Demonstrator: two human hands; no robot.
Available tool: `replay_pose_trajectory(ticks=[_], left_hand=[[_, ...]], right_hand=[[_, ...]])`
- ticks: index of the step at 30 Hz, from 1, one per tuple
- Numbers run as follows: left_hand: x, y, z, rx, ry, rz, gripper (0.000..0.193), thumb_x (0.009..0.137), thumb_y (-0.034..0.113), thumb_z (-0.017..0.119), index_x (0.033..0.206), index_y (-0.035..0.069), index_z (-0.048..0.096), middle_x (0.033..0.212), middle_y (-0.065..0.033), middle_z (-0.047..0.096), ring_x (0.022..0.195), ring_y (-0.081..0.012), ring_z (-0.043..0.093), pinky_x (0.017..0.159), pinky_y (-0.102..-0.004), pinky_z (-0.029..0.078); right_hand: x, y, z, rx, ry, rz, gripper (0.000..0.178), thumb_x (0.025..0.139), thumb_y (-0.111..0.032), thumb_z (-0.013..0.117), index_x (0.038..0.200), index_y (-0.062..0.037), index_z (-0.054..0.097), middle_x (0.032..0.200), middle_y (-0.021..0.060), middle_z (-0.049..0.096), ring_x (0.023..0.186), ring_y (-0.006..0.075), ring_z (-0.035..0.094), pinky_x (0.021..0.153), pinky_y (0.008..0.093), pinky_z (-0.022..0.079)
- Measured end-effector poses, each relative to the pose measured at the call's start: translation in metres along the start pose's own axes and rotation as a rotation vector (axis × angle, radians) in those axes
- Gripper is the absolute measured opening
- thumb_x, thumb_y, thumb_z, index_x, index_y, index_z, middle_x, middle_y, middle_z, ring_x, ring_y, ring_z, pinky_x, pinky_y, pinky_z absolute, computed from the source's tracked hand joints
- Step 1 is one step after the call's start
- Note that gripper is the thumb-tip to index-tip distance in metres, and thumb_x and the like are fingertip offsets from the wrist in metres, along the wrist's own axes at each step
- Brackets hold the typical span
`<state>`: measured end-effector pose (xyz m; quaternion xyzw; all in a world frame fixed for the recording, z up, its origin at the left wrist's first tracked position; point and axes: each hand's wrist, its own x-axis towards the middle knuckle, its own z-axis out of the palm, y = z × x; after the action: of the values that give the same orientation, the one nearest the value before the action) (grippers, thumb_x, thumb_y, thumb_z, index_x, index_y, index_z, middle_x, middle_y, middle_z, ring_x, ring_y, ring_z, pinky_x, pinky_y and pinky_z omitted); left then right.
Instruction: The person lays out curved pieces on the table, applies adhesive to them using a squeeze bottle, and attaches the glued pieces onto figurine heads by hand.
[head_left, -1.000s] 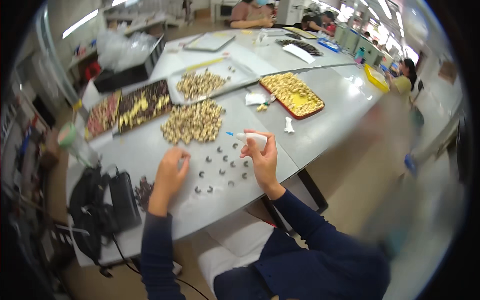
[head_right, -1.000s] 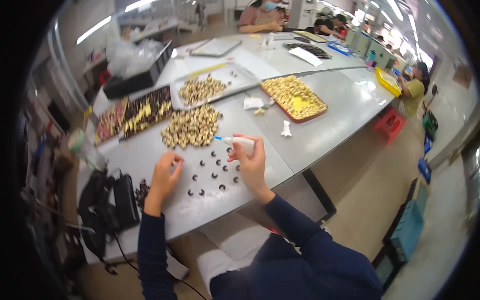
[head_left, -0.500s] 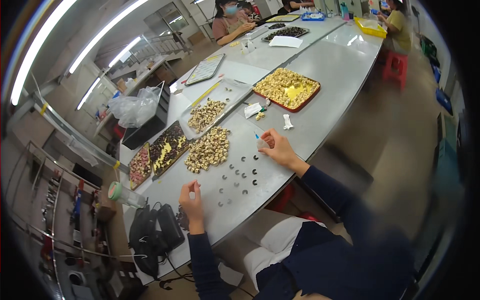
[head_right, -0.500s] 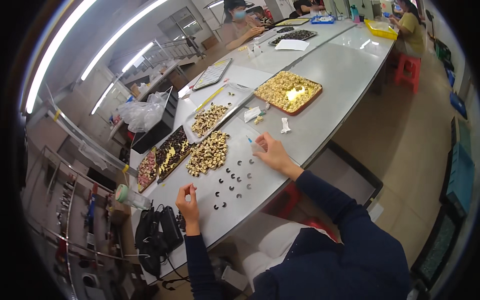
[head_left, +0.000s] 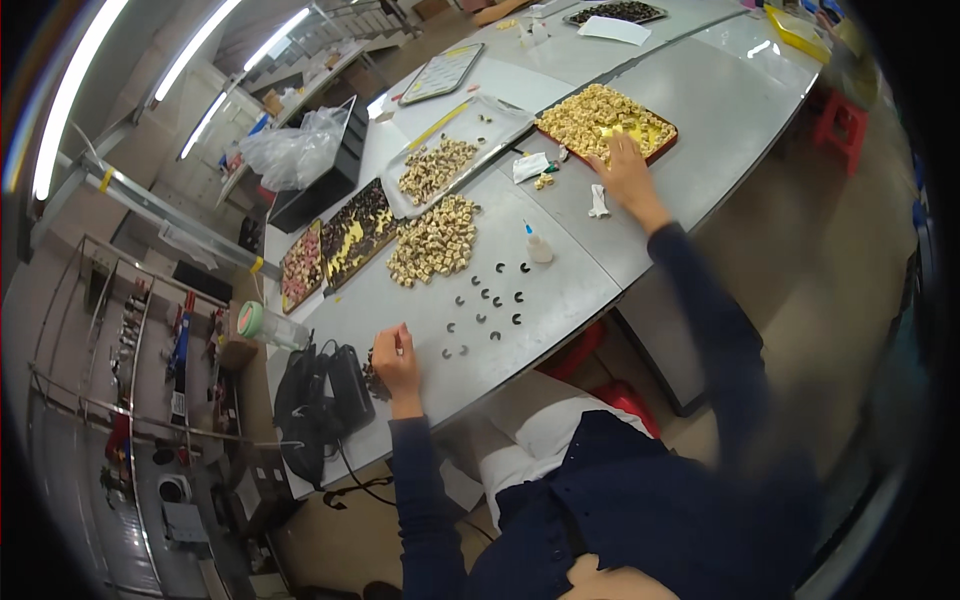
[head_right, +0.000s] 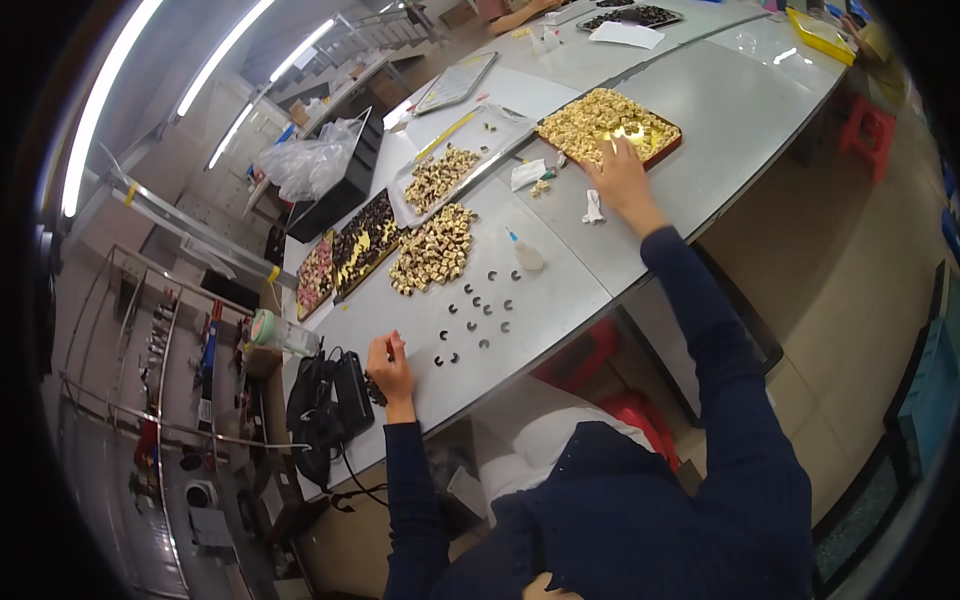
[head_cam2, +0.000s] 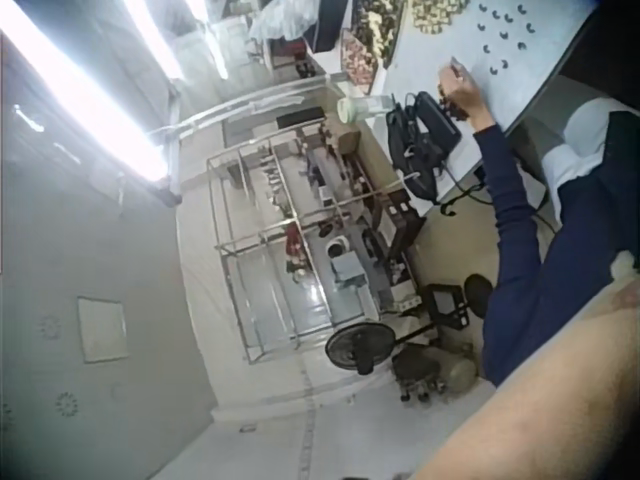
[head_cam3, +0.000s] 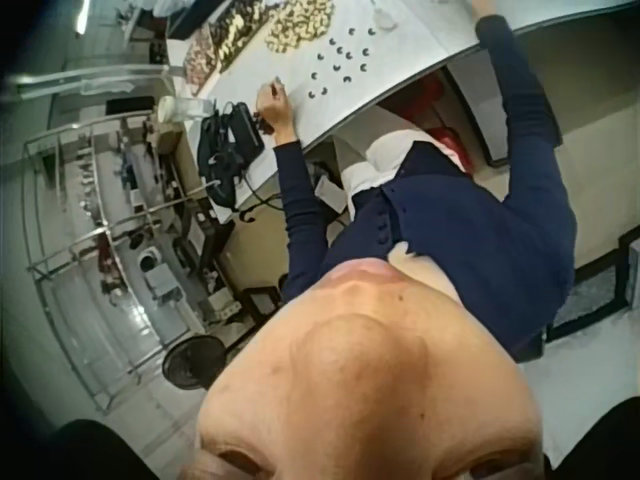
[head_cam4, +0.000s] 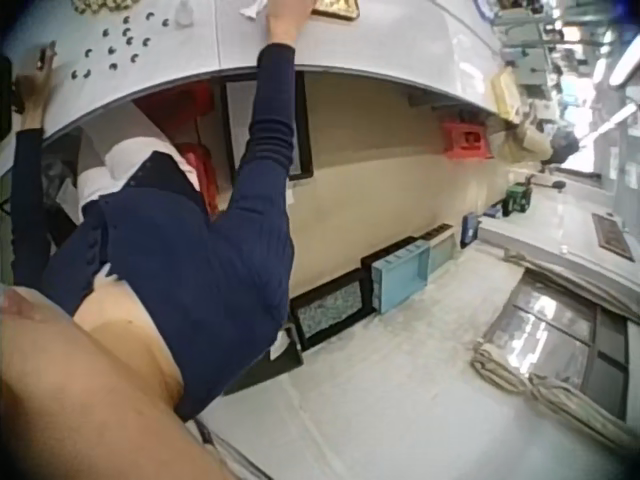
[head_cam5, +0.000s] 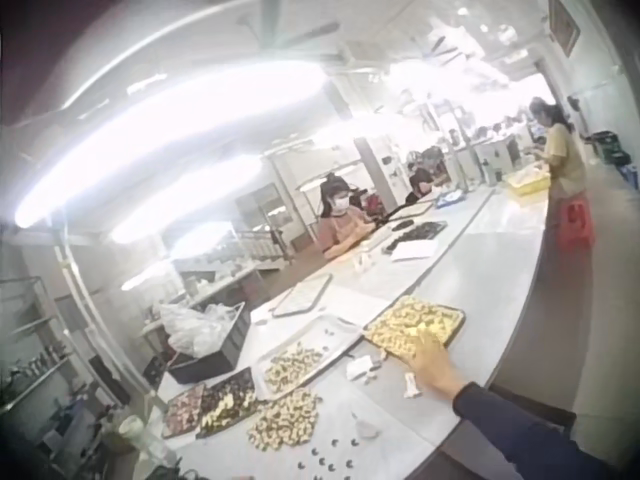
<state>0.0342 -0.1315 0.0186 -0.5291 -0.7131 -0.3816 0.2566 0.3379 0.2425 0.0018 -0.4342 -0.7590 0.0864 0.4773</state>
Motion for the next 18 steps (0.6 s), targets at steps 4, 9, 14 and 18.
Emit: replay_pose_trajectory(ticks=[4, 9, 14, 18], left_hand=[[0.003, 0.008, 0.004, -0.02, -0.047, 0.086, 0.012, 0.089, 0.006, 0.057, 0.078, 0.001, 0.058, 0.069, -0.0118, 0.056, 0.063, -0.0279, 0.055, 0.059, -0.0372, 0.044], [0.003, 0.01, 0.0, 0.019, -0.096, 0.134, 0.013, 0.089, 0.007, 0.053, 0.079, 0.0, 0.059, 0.073, -0.0134, 0.059, 0.068, -0.032, 0.056, 0.061, -0.0394, 0.045], [0.008, 0.012, -0.001, -0.004, -0.109, 0.087, 0.011, 0.087, 0.006, 0.053, 0.079, 0.0, 0.058, 0.074, -0.0136, 0.059, 0.069, -0.0316, 0.057, 0.061, -0.039, 0.045], [0.009, 0.012, -0.003, -0.063, -0.121, -0.001, 0.01, 0.085, 0.005, 0.053, 0.079, 0.0, 0.059, 0.073, -0.0132, 0.058, 0.067, -0.0297, 0.057, 0.061, -0.0365, 0.045]], right_hand=[[0.043, 0.017, 0.018, -0.314, -0.224, -0.041, 0.058, 0.088, -0.046, 0.058, 0.126, -0.0021, 0.052, 0.137, 0.0259, 0.043, 0.128, 0.0488, 0.036, 0.105, 0.0505, 0.033], [0.051, -0.019, 0.04, -0.171, -0.152, -0.227, 0.045, 0.086, -0.04, 0.063, 0.108, 0.0, 0.059, 0.115, 0.021, 0.056, 0.111, 0.0377, 0.052, 0.093, 0.0436, 0.043], [0.027, -0.046, 0.039, 0.184, -0.263, -0.378, 0.031, 0.079, -0.023, 0.073, 0.094, -0.0011, 0.056, 0.094, 0.0163, 0.054, 0.093, 0.0336, 0.054, 0.08, 0.0396, 0.045], [0.025, -0.038, 0.041, 0.252, -0.455, -0.354, 0.026, 0.076, -0.013, 0.074, 0.088, -0.0025, 0.054, 0.091, 0.014, 0.053, 0.088, 0.0324, 0.053, 0.076, 0.0385, 0.044]])
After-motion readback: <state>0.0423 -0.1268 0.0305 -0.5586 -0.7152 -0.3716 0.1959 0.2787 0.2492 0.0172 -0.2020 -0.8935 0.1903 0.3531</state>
